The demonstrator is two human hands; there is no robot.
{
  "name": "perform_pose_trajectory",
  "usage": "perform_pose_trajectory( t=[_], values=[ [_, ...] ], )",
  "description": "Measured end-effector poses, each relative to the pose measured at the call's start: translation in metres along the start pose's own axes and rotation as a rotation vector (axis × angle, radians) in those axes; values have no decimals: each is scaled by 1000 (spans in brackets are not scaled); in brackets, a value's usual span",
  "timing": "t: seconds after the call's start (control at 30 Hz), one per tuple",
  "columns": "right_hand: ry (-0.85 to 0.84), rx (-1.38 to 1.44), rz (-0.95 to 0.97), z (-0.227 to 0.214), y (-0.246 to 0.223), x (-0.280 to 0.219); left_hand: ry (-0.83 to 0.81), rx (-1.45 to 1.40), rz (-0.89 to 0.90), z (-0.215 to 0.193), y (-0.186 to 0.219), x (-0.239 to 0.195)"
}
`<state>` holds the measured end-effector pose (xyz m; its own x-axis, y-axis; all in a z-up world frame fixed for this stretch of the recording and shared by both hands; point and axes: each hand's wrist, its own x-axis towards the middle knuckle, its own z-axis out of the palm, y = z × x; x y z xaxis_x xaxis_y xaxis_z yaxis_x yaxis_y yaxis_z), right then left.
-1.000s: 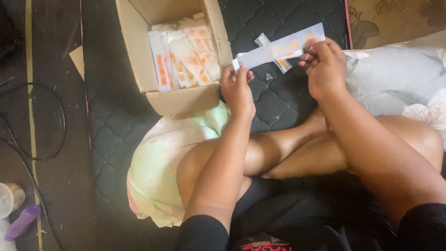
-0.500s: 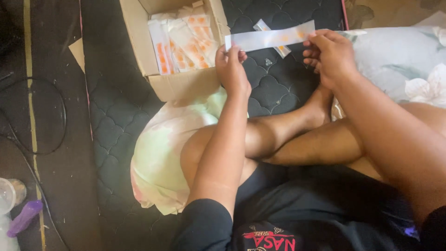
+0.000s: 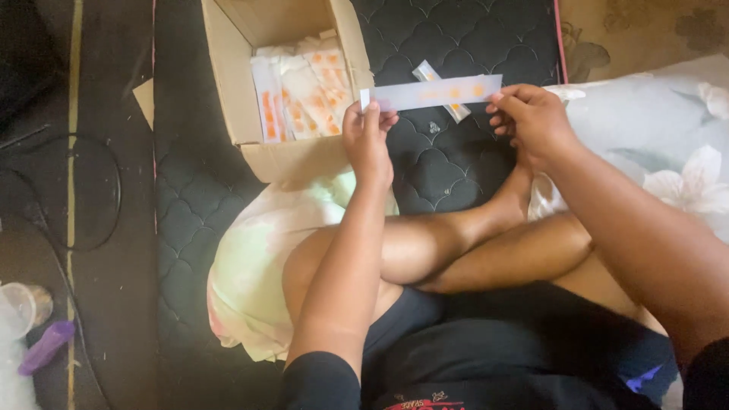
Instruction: Inspecting and sorting printed label strips from a cardboard box while sitting on a mattress.
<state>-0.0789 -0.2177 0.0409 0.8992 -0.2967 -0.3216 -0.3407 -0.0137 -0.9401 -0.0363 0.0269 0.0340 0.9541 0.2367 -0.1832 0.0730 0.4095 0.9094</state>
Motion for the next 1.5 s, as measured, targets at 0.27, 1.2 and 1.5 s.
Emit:
perform_pose_trajectory(
  t=[0.27,1.2,1.5],
  values=[
    [-132,159,-17,3,34,46,0,71,89,10,8,3],
    [-821,-157,-176,26,27,20,-280,515,186,66,14,68],
    [-896,-60,-33,34,17,-3,-271,635,163,73,17,69]
  ],
)
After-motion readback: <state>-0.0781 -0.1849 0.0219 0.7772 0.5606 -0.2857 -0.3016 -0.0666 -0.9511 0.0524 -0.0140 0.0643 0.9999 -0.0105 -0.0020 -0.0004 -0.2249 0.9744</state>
